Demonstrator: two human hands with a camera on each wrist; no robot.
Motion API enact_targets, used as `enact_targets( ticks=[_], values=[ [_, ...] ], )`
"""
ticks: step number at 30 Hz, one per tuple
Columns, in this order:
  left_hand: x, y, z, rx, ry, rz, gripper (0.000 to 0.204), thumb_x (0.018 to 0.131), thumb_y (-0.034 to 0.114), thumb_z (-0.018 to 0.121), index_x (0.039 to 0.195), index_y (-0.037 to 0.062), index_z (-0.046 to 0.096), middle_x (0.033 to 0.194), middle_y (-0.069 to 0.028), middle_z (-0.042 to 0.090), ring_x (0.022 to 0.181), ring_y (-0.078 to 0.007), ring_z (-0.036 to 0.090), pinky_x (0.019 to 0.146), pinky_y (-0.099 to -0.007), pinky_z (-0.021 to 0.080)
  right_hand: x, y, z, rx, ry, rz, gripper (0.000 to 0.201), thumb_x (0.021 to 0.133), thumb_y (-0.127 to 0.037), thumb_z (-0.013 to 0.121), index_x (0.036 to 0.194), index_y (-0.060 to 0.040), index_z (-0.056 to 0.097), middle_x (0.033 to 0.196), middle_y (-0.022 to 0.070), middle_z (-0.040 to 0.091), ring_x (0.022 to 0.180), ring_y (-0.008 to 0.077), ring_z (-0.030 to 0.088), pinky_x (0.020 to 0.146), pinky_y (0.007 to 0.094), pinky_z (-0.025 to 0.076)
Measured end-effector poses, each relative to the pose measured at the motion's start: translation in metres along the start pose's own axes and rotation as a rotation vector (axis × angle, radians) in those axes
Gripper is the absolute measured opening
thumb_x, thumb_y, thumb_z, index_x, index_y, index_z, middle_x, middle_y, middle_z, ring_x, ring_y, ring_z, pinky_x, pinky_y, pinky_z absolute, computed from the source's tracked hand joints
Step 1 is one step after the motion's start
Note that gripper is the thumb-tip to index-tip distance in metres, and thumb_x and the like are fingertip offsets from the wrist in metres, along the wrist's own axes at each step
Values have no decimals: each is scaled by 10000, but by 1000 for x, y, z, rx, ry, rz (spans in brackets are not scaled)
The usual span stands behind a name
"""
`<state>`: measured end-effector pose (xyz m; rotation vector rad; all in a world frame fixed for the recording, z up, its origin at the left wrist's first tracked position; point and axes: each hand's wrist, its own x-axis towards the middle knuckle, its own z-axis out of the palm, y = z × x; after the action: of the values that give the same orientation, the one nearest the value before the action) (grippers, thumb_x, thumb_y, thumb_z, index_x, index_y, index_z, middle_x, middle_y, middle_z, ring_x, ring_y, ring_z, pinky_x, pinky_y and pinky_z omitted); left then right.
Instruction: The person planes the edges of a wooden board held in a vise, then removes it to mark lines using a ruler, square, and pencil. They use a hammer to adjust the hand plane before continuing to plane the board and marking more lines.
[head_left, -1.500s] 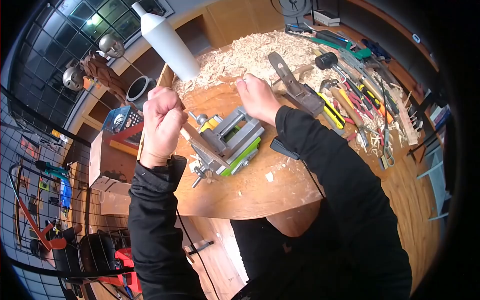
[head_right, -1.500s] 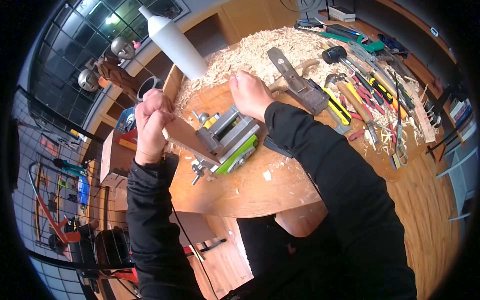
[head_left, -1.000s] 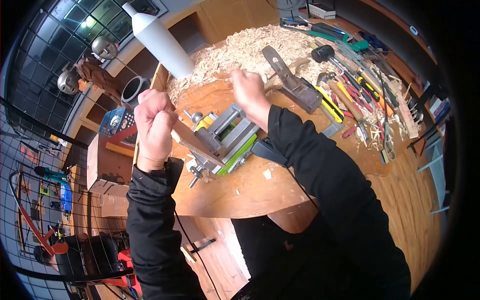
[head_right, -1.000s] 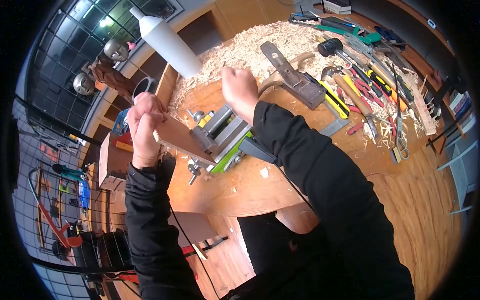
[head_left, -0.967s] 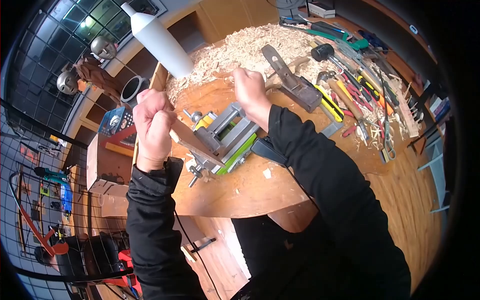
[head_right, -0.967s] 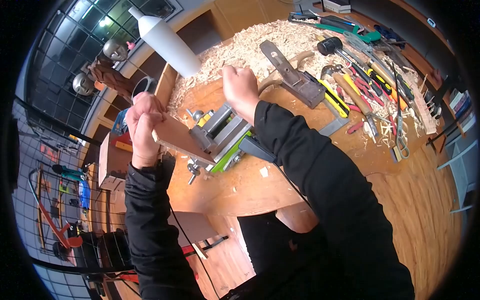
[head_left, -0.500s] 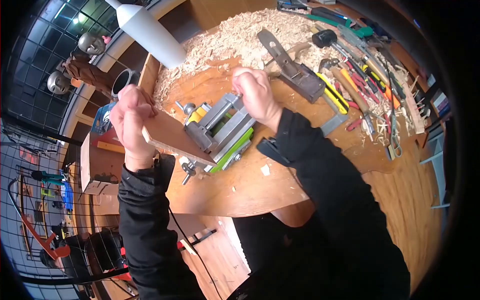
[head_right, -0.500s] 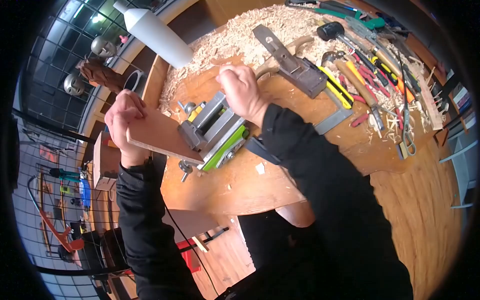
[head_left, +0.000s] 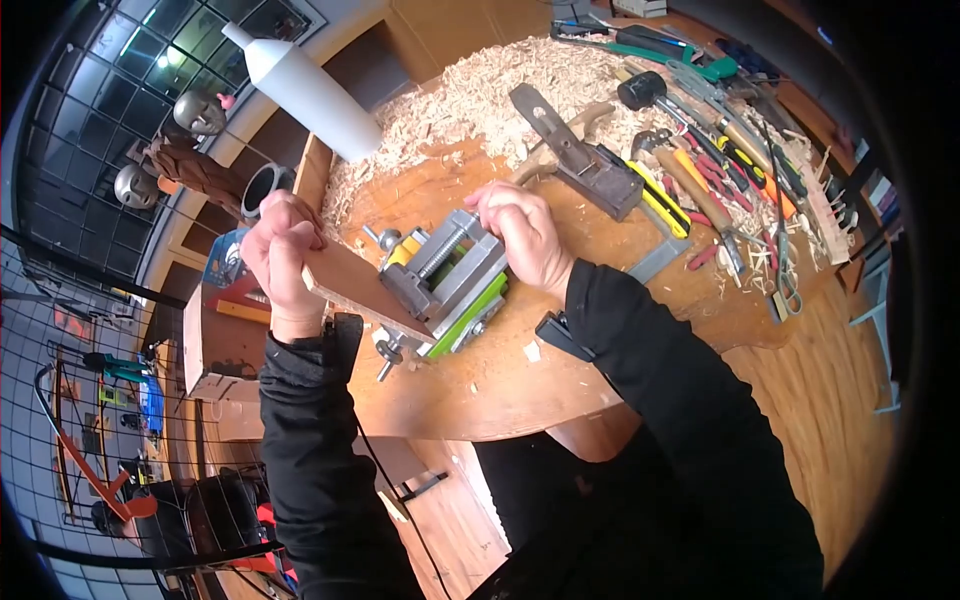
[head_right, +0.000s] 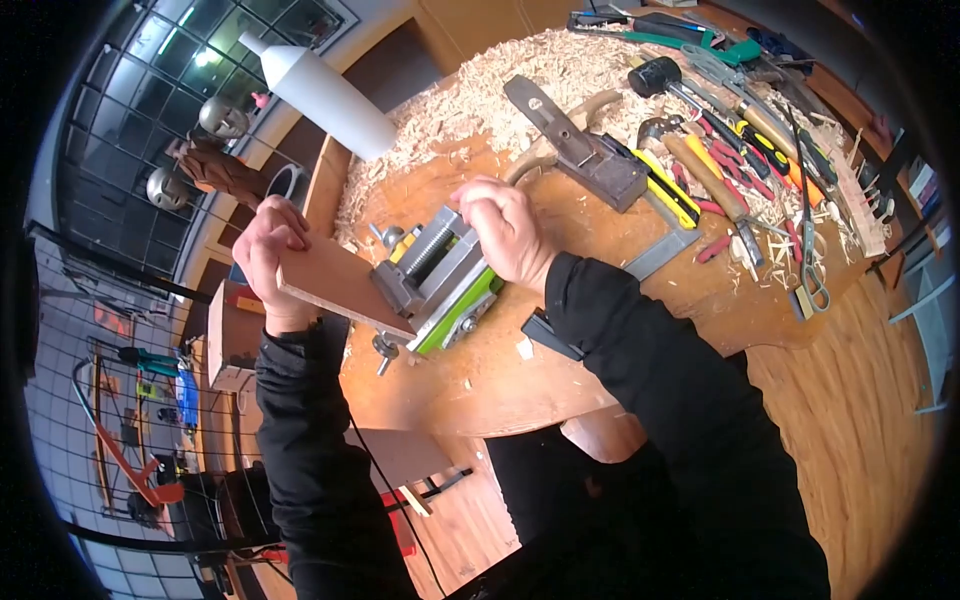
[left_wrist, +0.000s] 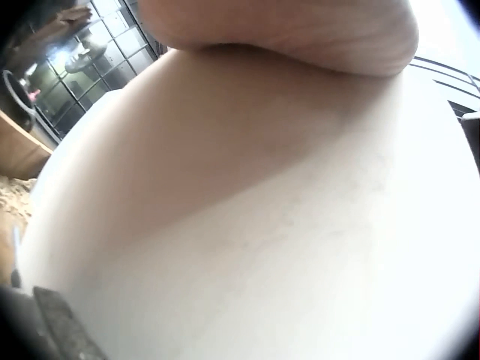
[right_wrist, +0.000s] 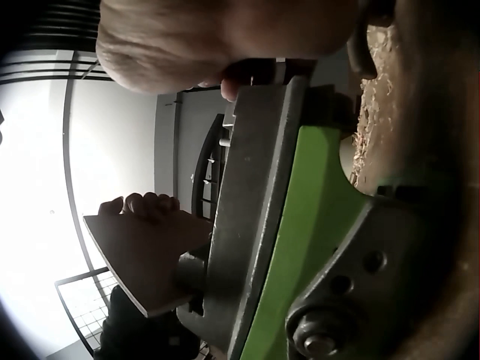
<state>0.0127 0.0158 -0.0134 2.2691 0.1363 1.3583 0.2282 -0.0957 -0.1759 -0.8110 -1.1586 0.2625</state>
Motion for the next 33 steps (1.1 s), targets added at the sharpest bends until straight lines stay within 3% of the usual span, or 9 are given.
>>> enact_targets(
  ticks=[3, 7, 10, 12, 20, 25, 28, 29, 33],
  values=[
    [3, 0, 3, -23, 23, 35, 251, 769, 173, 538, 582, 11, 497, 601, -104, 494, 671, -224, 487, 692, -340, 388, -4, 2, -1, -27, 9, -91, 260, 987, -91, 430, 801, 2, 586, 868, 146, 640, 994, 312, 670, 962, 406, 514],
    [31, 42, 0, 182, 32, 438, 266, 755, 202, 551, 597, 10, 456, 626, -103, 473, 666, -249, 464, 723, -355, 415, -10, 6, 2, -22, 34, -112, 254, 994, -83, 435, 855, 8, 627, 957, 152, 682, 1010, 287, 672, 962, 393, 524],
    [46, 63, -19, -36, 24, 340, 279, 817, 244, 520, 633, 53, 434, 641, -86, 450, 749, -249, 477, 809, -376, 408, -14, -2, 3, 117, 43, 206, 326, 1015, -52, 383, 1100, 38, 684, 1269, 163, 681, 1222, 241, 638, 970, 336, 545],
    [44, 62, -24, -465, 127, 154, 343, 924, 305, 420, 671, 78, 466, 652, -77, 478, 797, -259, 513, 939, -417, 410, -18, -3, 4, 121, 60, 200, 339, 1015, -43, 381, 1142, 40, 684, 1312, 164, 673, 1223, 225, 636, 978, 334, 543],
    [7, 25, -37, -889, 28, -166, 528, 1020, 353, 320, 704, 65, 631, 714, -84, 604, 935, -271, 578, 1087, -431, 397, -29, 3, 13, 231, 198, 221, 367, 998, 52, 414, 1265, 31, 665, 1413, 149, 659, 1253, 199, 646, 999, 318, 546],
    [-6, 8, -34, -1030, -22, -179, 547, 1043, 376, 339, 700, 64, 630, 725, -93, 621, 918, -264, 583, 1051, -427, 421, -29, 3, 6, 217, 188, 270, 367, 982, 46, 449, 1269, 17, 676, 1416, 173, 655, 1285, 240, 644, 1029, 343, 536],
    [-12, 5, -28, -1045, 96, -219, 534, 1037, 362, 360, 698, 60, 641, 675, -93, 605, 841, -264, 585, 985, -406, 443, -27, -9, 1, -291, 189, 168, 369, 906, 8, 551, 1246, 23, 695, 1368, 231, 659, 1256, 346, 657, 1075, 392, 504],
    [-14, 8, -19, -1013, 296, -228, 524, 1034, 356, 372, 654, 70, 593, 626, -89, 564, 785, -261, 568, 925, -400, 451, -26, -23, 2, -290, 183, 156, 369, 906, 8, 551, 1246, 23, 695, 1368, 231, 659, 1256, 346, 657, 1075, 392, 504],
    [-14, 11, -14, -872, 477, -350, 492, 981, 320, 418, 542, 101, 445, 533, -104, 446, 561, -264, 481, 696, -422, 465, -31, -86, 17, -302, 44, -158, 379, 847, -42, 638, 1217, 21, 691, 1219, 209, 696, 1150, 360, 687, 1020, 432, 541]
  ],
)
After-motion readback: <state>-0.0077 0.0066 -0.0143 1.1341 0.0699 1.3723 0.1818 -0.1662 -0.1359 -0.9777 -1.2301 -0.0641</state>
